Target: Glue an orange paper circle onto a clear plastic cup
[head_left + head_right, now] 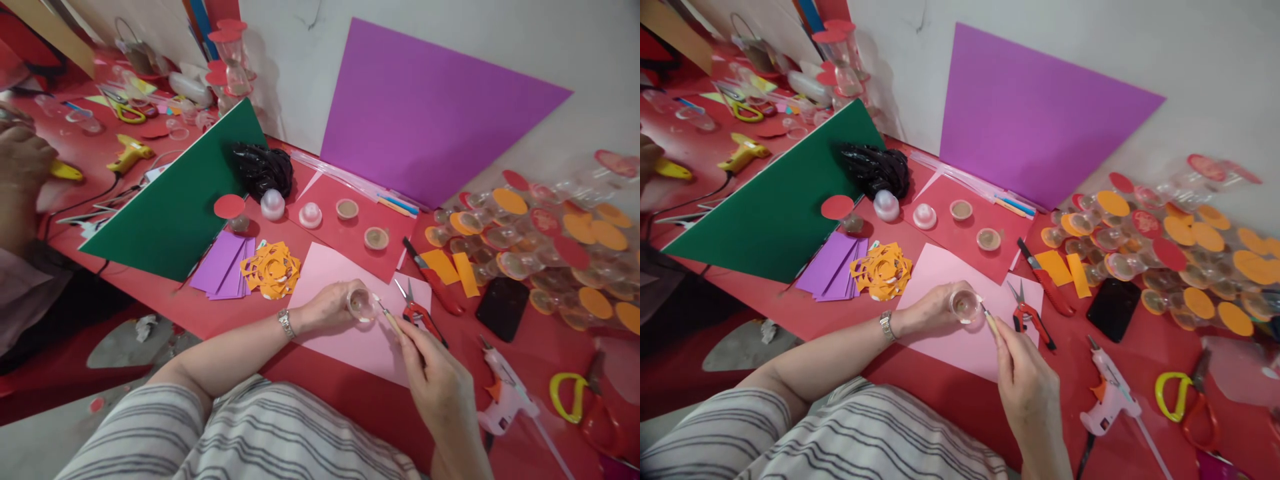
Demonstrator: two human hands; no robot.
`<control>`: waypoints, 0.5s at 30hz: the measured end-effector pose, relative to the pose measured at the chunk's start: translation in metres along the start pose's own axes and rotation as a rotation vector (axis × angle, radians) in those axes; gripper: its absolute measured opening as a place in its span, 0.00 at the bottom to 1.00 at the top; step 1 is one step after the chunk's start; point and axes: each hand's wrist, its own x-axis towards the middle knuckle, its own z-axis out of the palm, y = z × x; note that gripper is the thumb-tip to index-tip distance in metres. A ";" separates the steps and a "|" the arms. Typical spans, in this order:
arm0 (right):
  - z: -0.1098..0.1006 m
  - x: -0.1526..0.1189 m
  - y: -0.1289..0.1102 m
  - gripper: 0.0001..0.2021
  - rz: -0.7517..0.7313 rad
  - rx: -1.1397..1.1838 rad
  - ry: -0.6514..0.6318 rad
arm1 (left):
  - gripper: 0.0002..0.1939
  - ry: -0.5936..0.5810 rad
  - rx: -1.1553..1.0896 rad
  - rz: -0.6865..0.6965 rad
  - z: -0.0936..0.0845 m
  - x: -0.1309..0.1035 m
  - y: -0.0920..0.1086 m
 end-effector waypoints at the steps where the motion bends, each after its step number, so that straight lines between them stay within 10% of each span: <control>1: -0.002 -0.001 0.000 0.18 0.007 -0.005 -0.007 | 0.09 0.006 0.000 -0.002 0.001 0.000 0.000; 15: 0.002 0.000 -0.008 0.16 -0.048 -0.142 0.008 | 0.09 0.017 0.074 -0.017 0.002 0.001 -0.001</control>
